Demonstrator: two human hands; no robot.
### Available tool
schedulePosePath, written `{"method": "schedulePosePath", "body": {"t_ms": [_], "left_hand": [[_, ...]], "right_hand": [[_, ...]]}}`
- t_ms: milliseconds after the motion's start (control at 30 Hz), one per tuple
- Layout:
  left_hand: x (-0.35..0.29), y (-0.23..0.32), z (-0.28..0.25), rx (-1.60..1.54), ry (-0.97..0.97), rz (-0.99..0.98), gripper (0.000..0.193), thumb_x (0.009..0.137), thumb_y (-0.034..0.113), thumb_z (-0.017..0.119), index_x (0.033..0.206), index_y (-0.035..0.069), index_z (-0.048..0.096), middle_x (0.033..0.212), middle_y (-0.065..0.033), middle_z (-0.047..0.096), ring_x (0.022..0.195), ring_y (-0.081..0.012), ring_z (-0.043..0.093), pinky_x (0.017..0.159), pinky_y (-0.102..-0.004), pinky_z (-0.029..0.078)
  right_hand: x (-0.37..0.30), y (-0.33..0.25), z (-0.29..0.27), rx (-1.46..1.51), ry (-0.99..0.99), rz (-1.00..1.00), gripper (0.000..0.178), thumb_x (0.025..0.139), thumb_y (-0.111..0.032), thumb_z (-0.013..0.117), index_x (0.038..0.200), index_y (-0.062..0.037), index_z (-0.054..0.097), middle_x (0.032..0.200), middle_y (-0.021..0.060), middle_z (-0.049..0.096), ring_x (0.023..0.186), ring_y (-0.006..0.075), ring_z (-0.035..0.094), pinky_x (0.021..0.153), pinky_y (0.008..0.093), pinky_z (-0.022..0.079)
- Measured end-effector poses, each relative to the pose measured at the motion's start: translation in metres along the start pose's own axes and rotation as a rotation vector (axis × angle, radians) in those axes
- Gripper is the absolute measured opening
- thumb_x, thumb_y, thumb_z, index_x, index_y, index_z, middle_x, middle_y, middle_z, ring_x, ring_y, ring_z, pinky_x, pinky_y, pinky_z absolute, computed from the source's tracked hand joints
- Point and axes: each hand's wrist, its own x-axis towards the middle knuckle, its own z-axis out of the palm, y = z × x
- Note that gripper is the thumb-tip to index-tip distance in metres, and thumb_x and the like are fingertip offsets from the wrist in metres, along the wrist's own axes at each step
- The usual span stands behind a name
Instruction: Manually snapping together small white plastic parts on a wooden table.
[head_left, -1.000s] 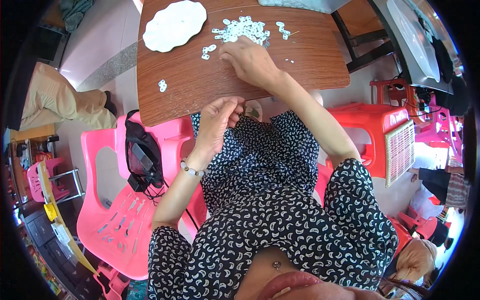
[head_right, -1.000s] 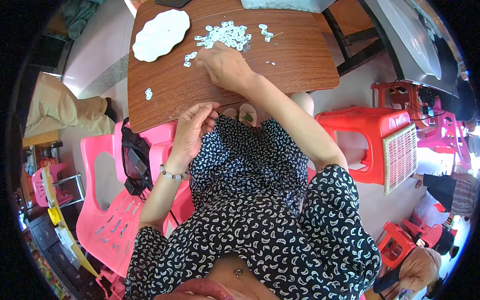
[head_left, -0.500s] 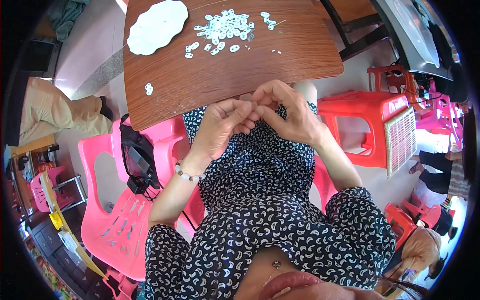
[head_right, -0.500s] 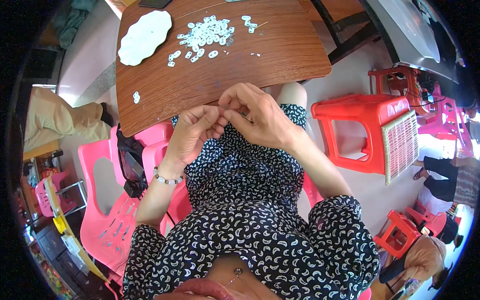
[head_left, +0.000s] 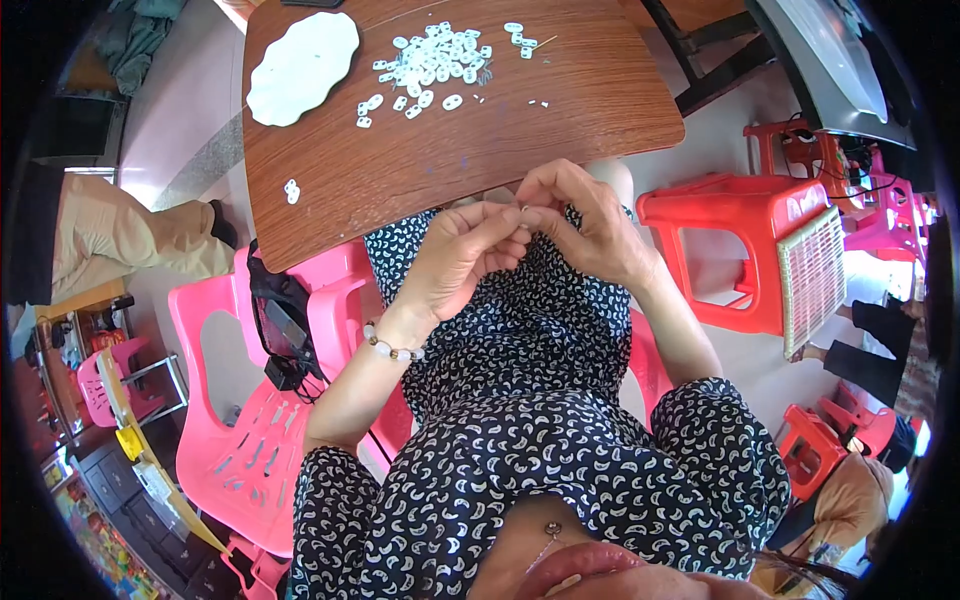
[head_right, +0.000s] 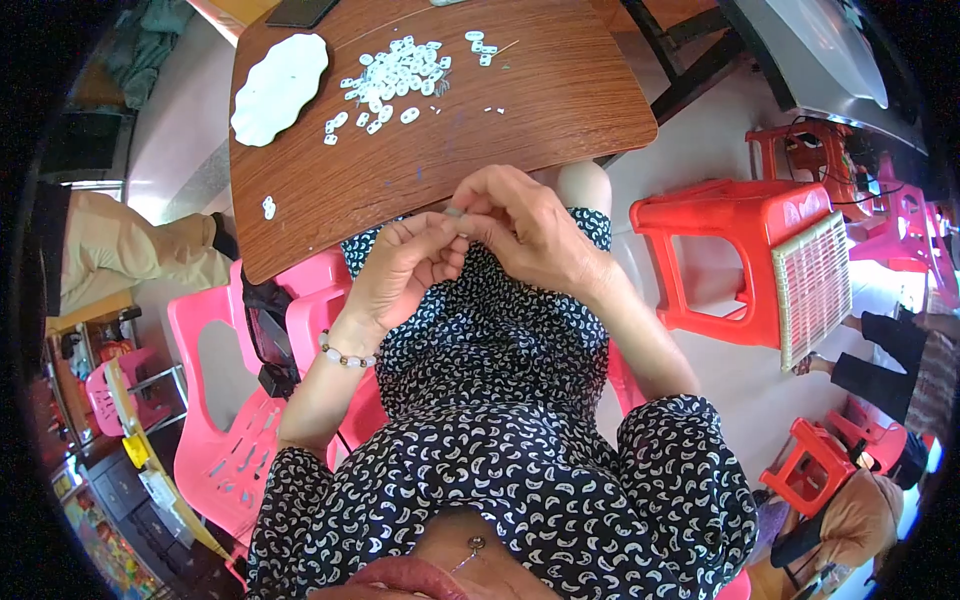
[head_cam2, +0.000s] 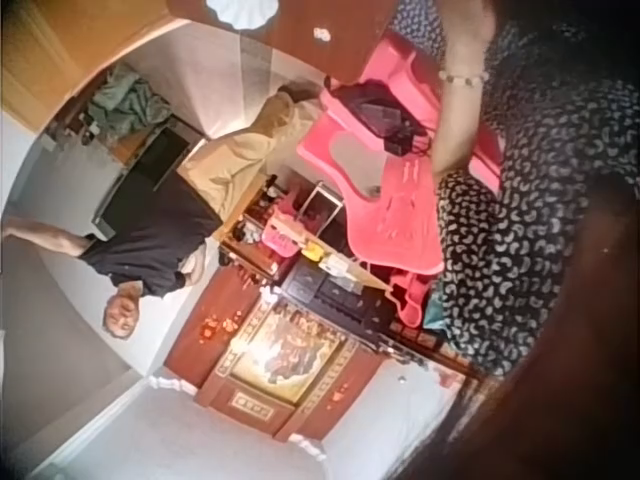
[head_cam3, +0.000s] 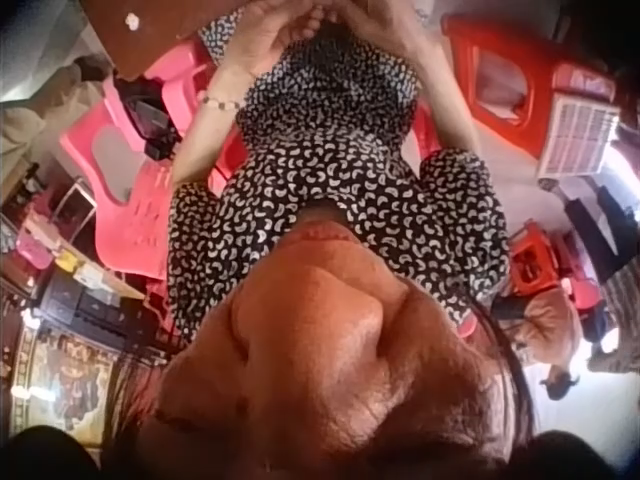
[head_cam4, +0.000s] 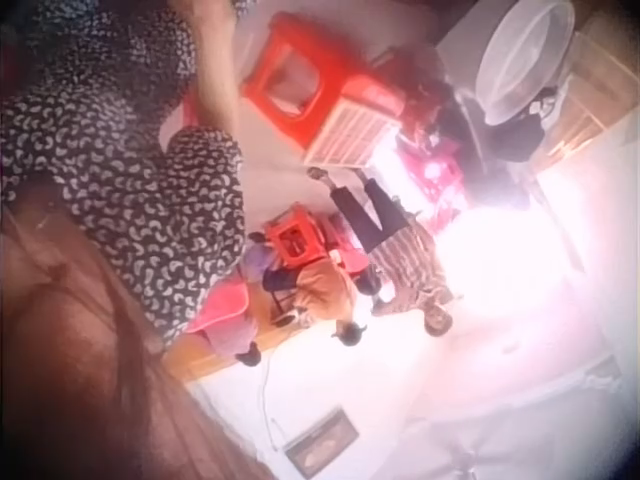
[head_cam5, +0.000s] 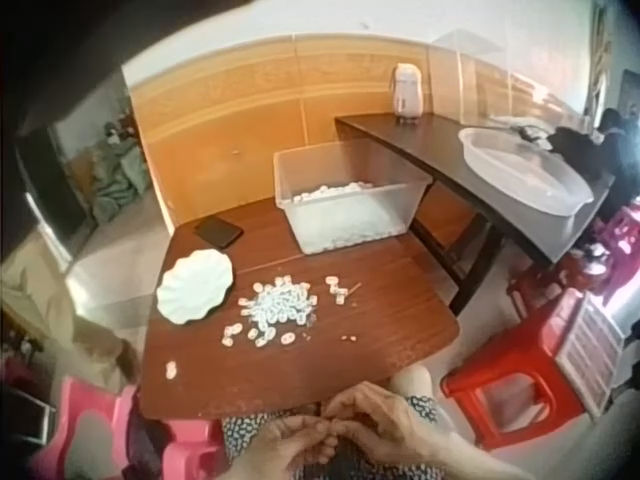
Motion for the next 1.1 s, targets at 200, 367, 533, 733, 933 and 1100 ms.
{"method": "schedulePosePath", "body": {"t_ms": [200, 367, 533, 733, 933, 1100], "left_hand": [[0.014, -0.013, 0.017, 0.089, 0.191, 0.284, 0.024, 0.093, 0.023, 0.063, 0.098, -0.001, 0.066, 0.085, -0.0048, 0.068, 0.071, -0.0073, 0.06, 0.063, -0.0202, 0.048], [0.022, -0.01, 0.019, 0.078, 0.208, 0.297, 0.021, 0.091, 0.018, 0.063, 0.098, -0.001, 0.065, 0.085, -0.0049, 0.068, 0.07, -0.0082, 0.06, 0.062, -0.0202, 0.048], [0.043, 0.034, -0.023, 0.797, 0.49, 0.789, 0.01, 0.086, 0.012, 0.064, 0.088, 0.006, 0.07, 0.068, 0.0019, 0.065, 0.059, -0.0077, 0.057, 0.052, -0.0215, 0.041], [0.07, 0.106, -0.081, 1.478, 0.875, 0.884, 0.018, 0.077, 0.022, 0.071, 0.078, 0.004, 0.071, 0.074, -0.0151, 0.066, 0.075, -0.0315, 0.06, 0.069, -0.0419, 0.046], [0.088, 0.112, -0.081, 1.574, 0.867, 0.67, 0.019, 0.082, 0.02, 0.068, 0.084, 0.001, 0.071, 0.077, -0.0149, 0.069, 0.072, -0.0277, 0.067, 0.065, -0.037, 0.05], [0.094, 0.107, -0.089, 1.721, 0.864, 0.78, 0.019, 0.084, 0.018, 0.064, 0.085, 0.0, 0.07, 0.075, -0.0164, 0.067, 0.071, -0.0304, 0.064, 0.065, -0.039, 0.049]], "right_hand": [[-0.001, 0.017, 0.009, 0.128, 0.179, 0.24, 0.017, 0.087, -0.014, 0.07, 0.09, 0.0014, 0.063, 0.08, 0.0024, 0.064, 0.069, 0.0046, 0.058, 0.058, 0.019, 0.046], [0.002, 0.024, 0.009, 0.317, 0.23, 0.273, 0.017, 0.088, -0.015, 0.068, 0.09, 0.0007, 0.062, 0.075, 0.0007, 0.062, 0.064, 0.0043, 0.057, 0.058, 0.0189, 0.045], [0.002, 0.019, -0.001, 0.329, 0.22, 0.324, 0.015, 0.091, -0.014, 0.064, 0.089, 0.0009, 0.06, 0.073, 0.0007, 0.062, 0.063, 0.0045, 0.057, 0.057, 0.0184, 0.044], [-0.001, 0.014, 0.001, 0.201, 0.199, 0.29, 0.016, 0.091, -0.015, 0.063, 0.088, 0.001, 0.06, 0.072, 0.0006, 0.061, 0.063, 0.0048, 0.056, 0.056, 0.0186, 0.043], [-0.003, 0.019, 0.004, 0.134, 0.206, 0.31, 0.021, 0.092, -0.02, 0.064, 0.088, 0.0001, 0.059, 0.074, -0.002, 0.059, 0.07, 0.0038, 0.054, 0.065, 0.0192, 0.042], [-0.001, 0.018, 0.002, 0.164, 0.228, 0.328, 0.02, 0.091, -0.019, 0.064, 0.086, -0.0003, 0.06, 0.073, -0.0015, 0.06, 0.069, 0.004, 0.055, 0.064, 0.0192, 0.043]]}}
